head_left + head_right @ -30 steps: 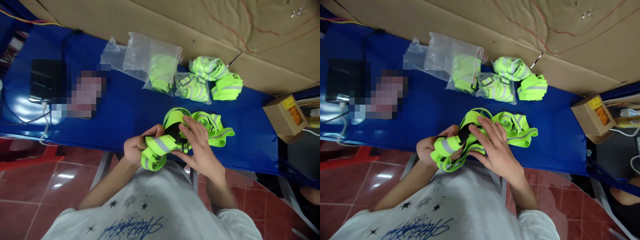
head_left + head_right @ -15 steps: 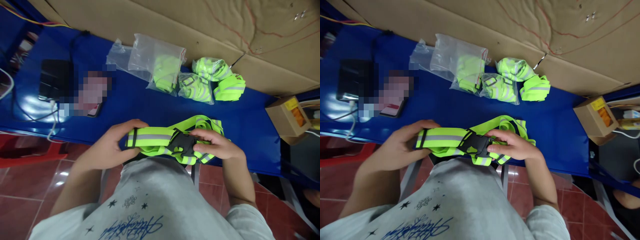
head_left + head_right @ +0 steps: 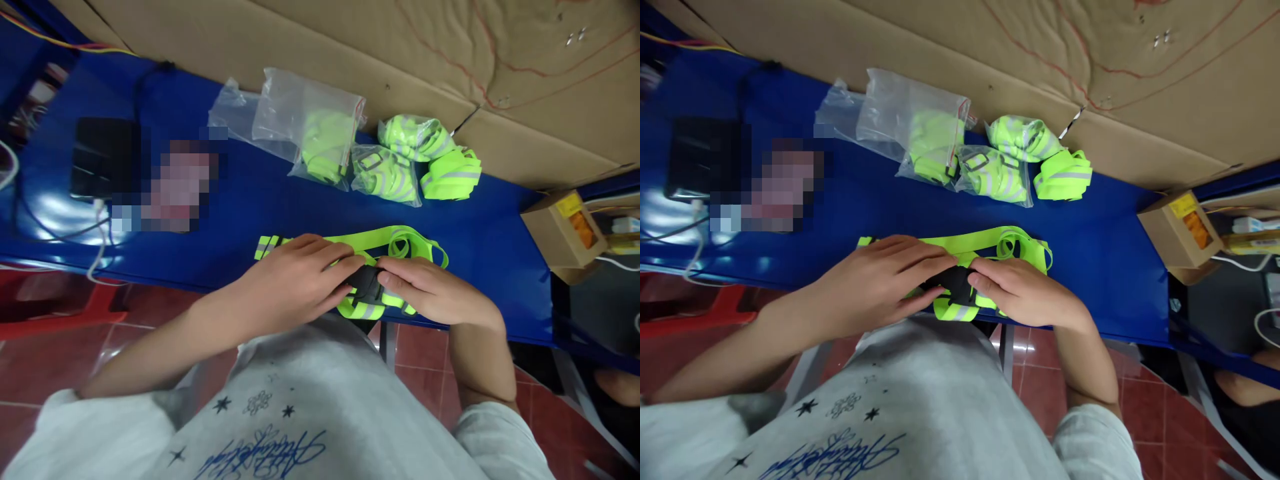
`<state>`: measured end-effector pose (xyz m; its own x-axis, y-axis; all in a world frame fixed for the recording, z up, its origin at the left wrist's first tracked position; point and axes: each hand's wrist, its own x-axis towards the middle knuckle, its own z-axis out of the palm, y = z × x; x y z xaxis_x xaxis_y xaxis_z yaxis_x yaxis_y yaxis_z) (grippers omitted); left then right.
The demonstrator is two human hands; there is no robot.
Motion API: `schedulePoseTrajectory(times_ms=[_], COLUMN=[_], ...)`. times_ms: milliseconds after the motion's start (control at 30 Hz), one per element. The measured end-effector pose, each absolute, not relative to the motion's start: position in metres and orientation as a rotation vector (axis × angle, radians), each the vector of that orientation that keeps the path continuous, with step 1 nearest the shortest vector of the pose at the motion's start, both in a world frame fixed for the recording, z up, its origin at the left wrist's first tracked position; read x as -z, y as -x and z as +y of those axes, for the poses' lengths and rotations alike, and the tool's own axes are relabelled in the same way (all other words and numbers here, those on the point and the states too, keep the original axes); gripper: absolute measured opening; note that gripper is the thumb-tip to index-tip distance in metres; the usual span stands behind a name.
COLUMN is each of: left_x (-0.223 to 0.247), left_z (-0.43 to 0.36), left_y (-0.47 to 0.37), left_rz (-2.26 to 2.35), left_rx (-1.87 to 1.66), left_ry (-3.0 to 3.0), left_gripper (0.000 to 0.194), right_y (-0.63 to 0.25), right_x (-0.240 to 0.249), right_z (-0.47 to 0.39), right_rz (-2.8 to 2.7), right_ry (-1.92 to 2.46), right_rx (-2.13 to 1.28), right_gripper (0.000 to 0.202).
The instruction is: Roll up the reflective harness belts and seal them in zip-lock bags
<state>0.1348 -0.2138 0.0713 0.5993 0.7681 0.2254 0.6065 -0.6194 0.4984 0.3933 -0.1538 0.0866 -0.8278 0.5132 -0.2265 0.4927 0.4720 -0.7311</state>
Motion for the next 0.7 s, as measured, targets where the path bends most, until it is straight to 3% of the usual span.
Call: schedulePoseTrajectory(times_ms=[167,267,333,500,600,700], left_x=[-0.070,-0.070,-0.069,-0.062,-0.060,-0.062], left_z=[-0.202,-0.195,-0.190,-0.187,-0.190,-0.197], left_y=[-0.134,-0.133,-0.136,-0.142,-0.123,-0.082], left_rz=[1.122,1.167,1.164,1.207,1.290,1.411], left_rx=[-0.378,-0.192,-0.111,0.084,0.036,-0.433], left_ry=[-2.607,-2.640,-2.652,-2.611,-2.452,-2.184], left_gripper=[0.023,0.021,0.022,0.022,0.021,0.034], right_y=[-0.389,-0.381,-0.373,-0.358,-0.380,-0.432], right_x=[-0.082,-0.072,-0.065,-0.052,-0.049,-0.050], right_z=[-0.165,-0.179,-0.187,-0.192,-0.182,-0.168], right_rz=[-2.708,-2.678,-2.746,-2.844,-2.766,-2.379], right_ry=[0.989,1.063,1.048,1.261,1.388,1.531], right_rx=[-1.001,-0.589,-0.448,-0.204,-0.271,-0.578], right_gripper=[0.032,0.062,0.069,0.046,0.038,0.043])
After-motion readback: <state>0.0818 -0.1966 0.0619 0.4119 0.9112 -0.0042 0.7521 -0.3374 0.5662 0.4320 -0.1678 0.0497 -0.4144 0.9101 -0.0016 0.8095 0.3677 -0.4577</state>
